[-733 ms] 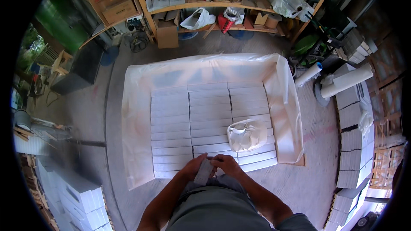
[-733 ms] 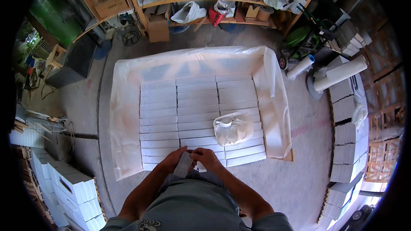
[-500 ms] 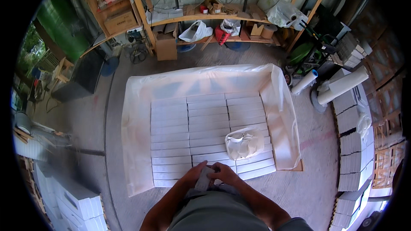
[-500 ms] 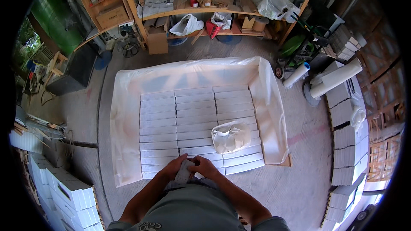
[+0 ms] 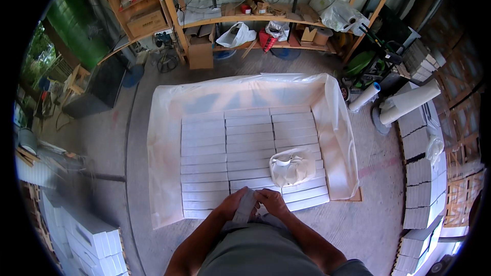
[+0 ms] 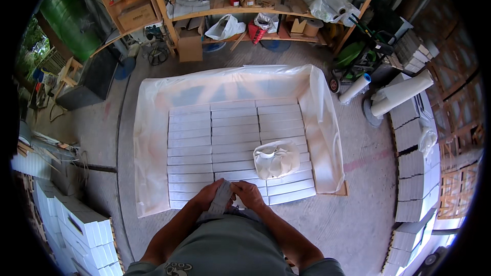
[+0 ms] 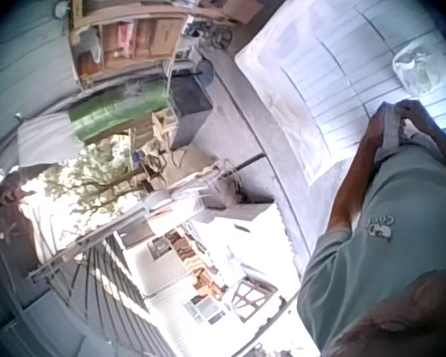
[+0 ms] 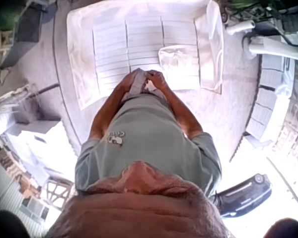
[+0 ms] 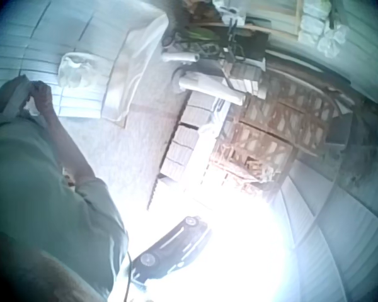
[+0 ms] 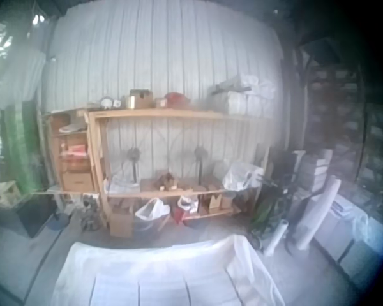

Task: The person repeatedly picks up small white rectangular blocks and places them in neat rows on a plastic-covered surface. The person handles the blocks one at a time, aligning them side by side to form a grid pattern.

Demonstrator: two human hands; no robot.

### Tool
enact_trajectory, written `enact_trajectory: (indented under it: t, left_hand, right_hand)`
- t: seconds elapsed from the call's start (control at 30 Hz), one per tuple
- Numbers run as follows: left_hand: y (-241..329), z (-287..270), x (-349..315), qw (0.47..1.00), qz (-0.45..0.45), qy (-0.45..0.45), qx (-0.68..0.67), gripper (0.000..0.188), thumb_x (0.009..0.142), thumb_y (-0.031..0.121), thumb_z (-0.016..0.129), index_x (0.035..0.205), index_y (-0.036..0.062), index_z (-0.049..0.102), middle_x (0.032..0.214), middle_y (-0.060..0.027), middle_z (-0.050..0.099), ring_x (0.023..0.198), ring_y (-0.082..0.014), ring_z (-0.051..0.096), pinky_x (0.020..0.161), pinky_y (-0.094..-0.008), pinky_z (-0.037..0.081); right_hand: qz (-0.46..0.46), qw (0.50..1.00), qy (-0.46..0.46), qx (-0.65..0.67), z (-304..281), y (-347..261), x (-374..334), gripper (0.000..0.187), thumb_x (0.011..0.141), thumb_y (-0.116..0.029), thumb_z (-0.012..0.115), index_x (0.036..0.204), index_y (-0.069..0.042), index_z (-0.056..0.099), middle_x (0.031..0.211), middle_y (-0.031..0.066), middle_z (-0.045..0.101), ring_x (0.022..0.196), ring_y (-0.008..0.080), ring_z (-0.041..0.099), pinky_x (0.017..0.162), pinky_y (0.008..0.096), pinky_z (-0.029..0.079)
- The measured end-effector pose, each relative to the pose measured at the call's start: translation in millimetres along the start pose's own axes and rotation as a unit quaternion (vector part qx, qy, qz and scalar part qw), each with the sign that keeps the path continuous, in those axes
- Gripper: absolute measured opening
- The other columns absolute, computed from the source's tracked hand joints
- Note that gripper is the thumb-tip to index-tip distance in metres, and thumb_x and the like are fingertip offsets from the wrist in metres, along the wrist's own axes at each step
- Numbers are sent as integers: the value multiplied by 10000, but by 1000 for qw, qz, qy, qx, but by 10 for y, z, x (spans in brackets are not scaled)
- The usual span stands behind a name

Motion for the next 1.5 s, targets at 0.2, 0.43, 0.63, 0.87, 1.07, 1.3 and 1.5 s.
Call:
enact_trajectory:
  t: [0.2, 0.43, 0.63, 0.87, 1.07, 1.3, 1.5]
  left_hand:
    - [-14, 13, -6, 1000, 13, 4, -18, 590, 1029, 421, 177, 1026, -3, 587, 837, -141, 642, 673, -253, 614, 659, -376, 523]
    - [-79, -32, 41, 999, 4, -14, -34, 576, 1025, 428, 208, 1063, -13, 575, 853, -151, 644, 680, -259, 616, 661, -369, 519]
    - [-137, -86, 58, 998, -17, 10, -53, 553, 1022, 431, 231, 1108, -10, 555, 845, -170, 640, 681, -260, 618, 665, -365, 522]
    - [-71, -21, -2, 998, 10, 11, -62, 534, 1019, 430, 231, 1229, 27, 512, 882, -161, 630, 710, -264, 619, 670, -366, 524]
    - [-9, 80, 3, 997, 19, -26, -67, 494, 1018, 389, 243, 1299, 56, 474, 960, -131, 629, 739, -260, 622, 677, -365, 528]
    - [35, 92, 18, 999, 29, -10, -30, 481, 1021, 378, 235, 1315, 77, 469, 980, -145, 629, 752, -264, 621, 683, -370, 534]
    - [50, 73, 5, 998, 33, -2, -49, 493, 1025, 400, 241, 1350, 90, 445, 1049, -145, 622, 786, -266, 628, 678, -372, 529]
  right_hand:
    - [-71, 991, 104, -43, -61, -157, -102, 210, 909, -203, 600, 1039, -63, 686, 861, 112, 666, 788, 255, 651, 711, 341, 507]
    - [-129, 973, 133, -137, -54, -252, -159, 199, 878, -182, 628, 1054, -104, 677, 809, 98, 673, 703, 276, 661, 626, 351, 528]
    - [-206, 936, 157, -237, -40, -368, -212, 199, 891, -164, 613, 1071, -102, 671, 795, 102, 674, 659, 275, 657, 586, 363, 528]
    - [-87, 984, 148, -48, -44, -145, -147, 217, 867, -177, 661, 1023, -27, 651, 790, 86, 681, 695, 178, 655, 635, 296, 516]
    - [22, 993, 84, 79, -35, 111, -45, 229, 876, -201, 641, 965, 10, 654, 711, 74, 653, 668, 115, 613, 630, 273, 493]
    - [-3, 992, 128, 1, -137, 16, -59, 198, 869, -190, 654, 940, -6, 674, 714, 74, 665, 630, 127, 612, 609, 284, 491]
    - [-81, 975, 190, -83, -174, -95, -110, 157, 870, -197, 654, 924, -52, 680, 790, 111, 690, 667, 241, 675, 596, 333, 523]
Point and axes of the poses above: each hand's wrist, its own x-axis towards the middle knuckle, its own z-axis out of the palm, y = z × x, the point moved 8 cm from there along x, towards the middle knuckle
